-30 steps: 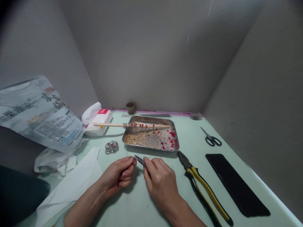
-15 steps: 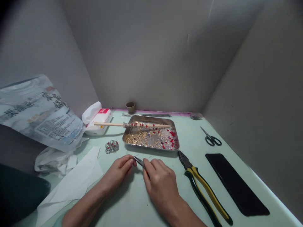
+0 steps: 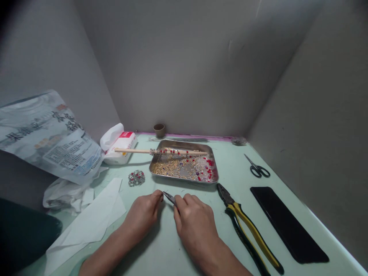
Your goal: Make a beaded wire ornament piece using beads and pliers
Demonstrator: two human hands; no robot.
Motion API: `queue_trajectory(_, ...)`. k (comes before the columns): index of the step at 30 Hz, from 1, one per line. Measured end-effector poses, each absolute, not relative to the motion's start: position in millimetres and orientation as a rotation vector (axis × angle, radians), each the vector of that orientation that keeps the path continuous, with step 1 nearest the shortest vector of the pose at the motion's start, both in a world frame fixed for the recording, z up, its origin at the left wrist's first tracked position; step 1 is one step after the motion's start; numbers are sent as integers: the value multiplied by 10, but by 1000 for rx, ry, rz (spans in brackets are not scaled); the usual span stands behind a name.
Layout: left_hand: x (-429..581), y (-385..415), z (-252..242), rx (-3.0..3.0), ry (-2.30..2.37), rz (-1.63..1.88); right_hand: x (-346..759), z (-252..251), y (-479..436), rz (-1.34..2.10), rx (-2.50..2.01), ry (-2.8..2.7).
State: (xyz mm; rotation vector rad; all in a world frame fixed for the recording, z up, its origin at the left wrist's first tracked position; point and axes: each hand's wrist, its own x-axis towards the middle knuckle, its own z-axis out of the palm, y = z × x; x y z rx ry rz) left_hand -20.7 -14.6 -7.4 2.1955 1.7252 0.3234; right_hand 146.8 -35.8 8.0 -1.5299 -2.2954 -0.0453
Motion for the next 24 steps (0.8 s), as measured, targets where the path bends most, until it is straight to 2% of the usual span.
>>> queue_trajectory(4, -212, -138, -94, 2163, 1729, 355, 1411, 133, -352, -19, -1589, -2314)
queue_trajectory(8, -197, -96, -86, 1817, 1536, 701, 1402, 143, -334, -17, -1561, -2289)
queue_trajectory(11, -179, -70, -80, 1486, 1343, 834, 1431, 143, -323, -25, -1515, -2239)
queue_trajectory(24, -194, -121, 31, 814, 953, 789, 1523, 163, -295, 36, -1469, -2156)
